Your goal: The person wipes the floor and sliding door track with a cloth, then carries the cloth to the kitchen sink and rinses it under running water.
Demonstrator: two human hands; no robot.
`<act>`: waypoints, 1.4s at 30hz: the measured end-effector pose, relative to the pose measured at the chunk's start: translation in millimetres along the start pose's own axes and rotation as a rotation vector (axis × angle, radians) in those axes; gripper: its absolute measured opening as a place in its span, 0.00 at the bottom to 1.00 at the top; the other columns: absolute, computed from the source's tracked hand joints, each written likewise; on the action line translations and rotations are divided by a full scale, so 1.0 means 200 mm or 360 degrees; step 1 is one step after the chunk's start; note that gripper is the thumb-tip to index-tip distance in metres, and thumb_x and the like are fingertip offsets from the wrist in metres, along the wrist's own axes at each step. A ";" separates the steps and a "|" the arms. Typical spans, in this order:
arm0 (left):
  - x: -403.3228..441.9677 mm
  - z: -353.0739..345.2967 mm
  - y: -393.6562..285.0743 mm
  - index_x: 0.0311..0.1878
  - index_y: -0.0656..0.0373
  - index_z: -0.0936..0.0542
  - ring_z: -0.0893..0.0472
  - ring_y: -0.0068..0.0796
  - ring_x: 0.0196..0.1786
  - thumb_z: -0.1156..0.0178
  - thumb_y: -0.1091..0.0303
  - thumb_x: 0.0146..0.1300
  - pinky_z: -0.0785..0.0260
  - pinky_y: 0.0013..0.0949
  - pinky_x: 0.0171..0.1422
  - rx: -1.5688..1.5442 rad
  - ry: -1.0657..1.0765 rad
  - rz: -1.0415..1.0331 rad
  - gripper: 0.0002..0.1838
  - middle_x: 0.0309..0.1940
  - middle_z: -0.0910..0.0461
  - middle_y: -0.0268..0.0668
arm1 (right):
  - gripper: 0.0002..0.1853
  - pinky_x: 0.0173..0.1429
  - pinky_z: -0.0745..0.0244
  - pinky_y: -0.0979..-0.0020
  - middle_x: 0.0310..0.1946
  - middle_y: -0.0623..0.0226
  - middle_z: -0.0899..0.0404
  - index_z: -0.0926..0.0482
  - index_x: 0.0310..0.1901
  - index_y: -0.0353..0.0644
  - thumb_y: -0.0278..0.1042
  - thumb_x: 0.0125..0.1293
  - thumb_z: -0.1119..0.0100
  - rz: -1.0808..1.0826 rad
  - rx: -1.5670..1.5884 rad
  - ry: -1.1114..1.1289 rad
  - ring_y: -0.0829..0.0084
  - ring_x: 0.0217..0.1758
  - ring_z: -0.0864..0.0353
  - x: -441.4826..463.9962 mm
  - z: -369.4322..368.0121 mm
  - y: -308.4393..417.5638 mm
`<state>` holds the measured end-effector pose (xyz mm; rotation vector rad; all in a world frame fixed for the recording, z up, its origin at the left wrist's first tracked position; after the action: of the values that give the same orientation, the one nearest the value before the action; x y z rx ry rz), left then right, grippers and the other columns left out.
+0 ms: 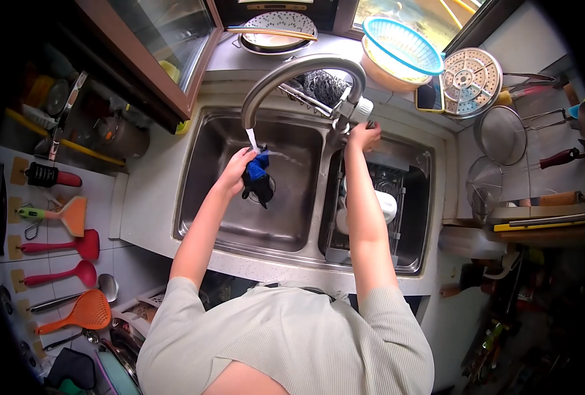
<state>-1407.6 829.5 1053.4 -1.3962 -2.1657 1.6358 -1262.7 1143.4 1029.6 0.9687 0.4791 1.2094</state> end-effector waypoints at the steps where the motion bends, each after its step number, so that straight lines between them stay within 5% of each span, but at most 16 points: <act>1: -0.01 -0.01 -0.01 0.50 0.61 0.28 0.23 0.20 0.38 0.46 0.67 0.68 0.27 0.27 0.43 -0.0012 0.0013 0.0000 0.11 0.37 0.22 0.32 | 0.17 0.51 0.32 0.43 0.49 0.52 0.21 0.28 0.49 0.47 0.48 0.65 0.52 -0.0078 0.0021 0.0497 0.47 0.52 0.23 0.02 -0.07 -0.02; 9: -0.04 -0.09 -0.08 0.51 0.61 0.29 0.22 0.20 0.40 0.46 0.68 0.68 0.27 0.27 0.45 -0.0111 0.0113 -0.0006 0.12 0.40 0.22 0.33 | 0.13 0.40 0.29 0.42 0.33 0.47 0.18 0.32 0.46 0.46 0.45 0.71 0.60 0.0186 -0.0284 0.0378 0.41 0.38 0.20 -0.04 0.03 0.05; 30: -0.08 -0.15 -0.20 0.51 0.59 0.29 0.24 0.19 0.40 0.46 0.65 0.69 0.26 0.27 0.42 -0.0073 0.0135 -0.0044 0.12 0.39 0.25 0.31 | 0.13 0.41 0.28 0.45 0.33 0.46 0.18 0.31 0.50 0.49 0.43 0.71 0.59 0.0221 -0.0342 0.0331 0.42 0.38 0.20 -0.04 0.03 0.07; 33: -0.08 -0.16 -0.21 0.51 0.59 0.30 0.24 0.19 0.41 0.46 0.66 0.69 0.26 0.27 0.43 -0.0096 0.0166 -0.0065 0.12 0.39 0.25 0.31 | 0.20 0.45 0.28 0.45 0.35 0.43 0.19 0.32 0.57 0.45 0.44 0.69 0.61 0.0173 -0.0322 0.0411 0.41 0.39 0.20 -0.04 0.04 0.08; 37: -0.09 -0.18 -0.24 0.51 0.59 0.28 0.22 0.21 0.43 0.47 0.67 0.69 0.27 0.28 0.48 -0.0140 0.0205 -0.0043 0.11 0.41 0.23 0.32 | 0.13 0.41 0.28 0.45 0.34 0.47 0.18 0.31 0.51 0.50 0.44 0.70 0.57 0.0196 -0.0343 0.0330 0.42 0.38 0.20 -0.04 0.03 0.07; 42: -0.08 -0.19 -0.25 0.48 0.59 0.26 0.21 0.19 0.39 0.46 0.65 0.69 0.26 0.26 0.44 -0.0095 0.0267 -0.0068 0.10 0.37 0.21 0.30 | 0.14 0.42 0.28 0.47 0.36 0.47 0.18 0.32 0.52 0.52 0.44 0.69 0.56 0.0201 -0.0262 0.0368 0.44 0.40 0.19 -0.04 0.04 0.07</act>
<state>-1406.9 845.6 1116.2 -1.4357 -2.1494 1.3958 -1267.6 1133.0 1044.1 0.7302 0.4967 1.4605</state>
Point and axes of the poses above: each hand's wrist, its own x-axis towards the middle knuckle, its own z-axis out of the back of the hand, y = z × x, the point moved 5 cm from there along x, towards the middle knuckle
